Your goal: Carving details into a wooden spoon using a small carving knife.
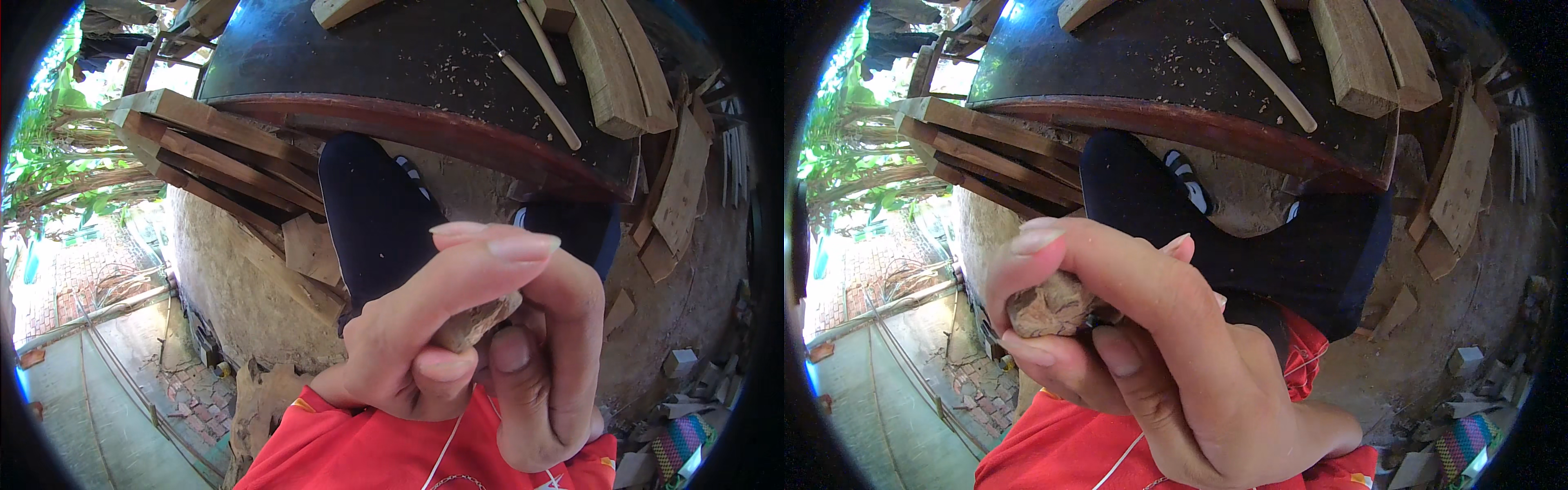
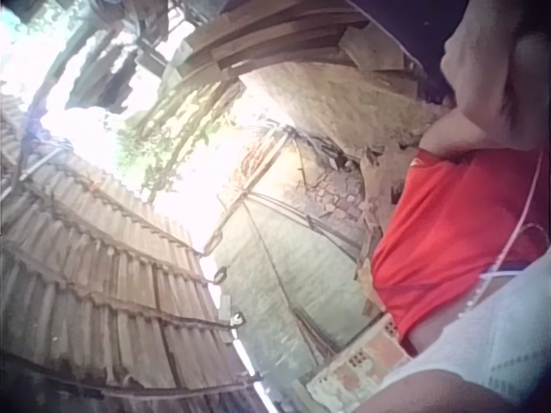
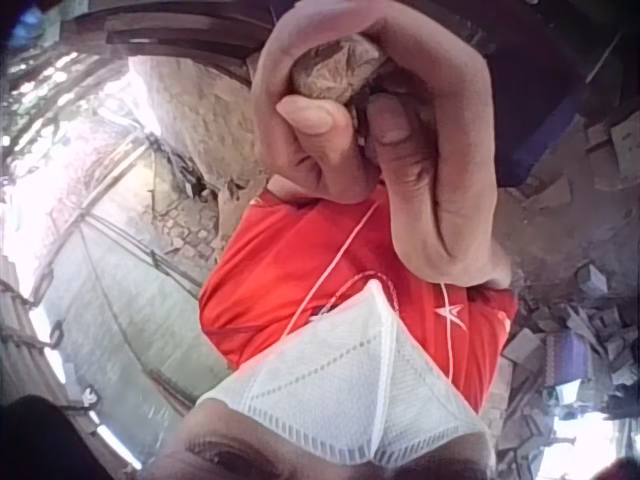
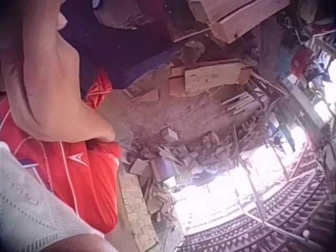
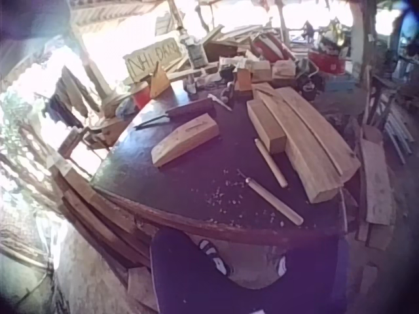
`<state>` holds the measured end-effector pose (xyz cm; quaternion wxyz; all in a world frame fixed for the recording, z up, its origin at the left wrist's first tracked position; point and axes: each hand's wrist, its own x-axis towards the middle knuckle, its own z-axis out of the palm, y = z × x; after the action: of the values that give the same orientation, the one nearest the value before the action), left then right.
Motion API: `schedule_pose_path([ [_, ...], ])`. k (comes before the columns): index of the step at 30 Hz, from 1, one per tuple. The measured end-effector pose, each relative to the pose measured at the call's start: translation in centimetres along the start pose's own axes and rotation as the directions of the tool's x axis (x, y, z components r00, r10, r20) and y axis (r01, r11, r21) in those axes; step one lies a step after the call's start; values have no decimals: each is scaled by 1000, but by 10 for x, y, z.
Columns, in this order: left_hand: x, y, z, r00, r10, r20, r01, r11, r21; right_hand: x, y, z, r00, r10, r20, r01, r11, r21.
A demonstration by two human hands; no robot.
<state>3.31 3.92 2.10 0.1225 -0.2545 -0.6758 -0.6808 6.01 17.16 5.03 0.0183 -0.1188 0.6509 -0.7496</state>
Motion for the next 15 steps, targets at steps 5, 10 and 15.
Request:
schedule_pose_path([
  [5,-1,-1,-1,1000,13,7,-13,1000,11,-5,16,3,990,-134,-35,138,982,125],
  [10,-2,-2,-1,1000,27,9,-27,1000,16,-5,9,7,999,7,-46,-4,999,53],
  [15,-4,-6,-1,998,56,6,-56,998,38,5,8,8,991,-106,-85,116,985,126],
])
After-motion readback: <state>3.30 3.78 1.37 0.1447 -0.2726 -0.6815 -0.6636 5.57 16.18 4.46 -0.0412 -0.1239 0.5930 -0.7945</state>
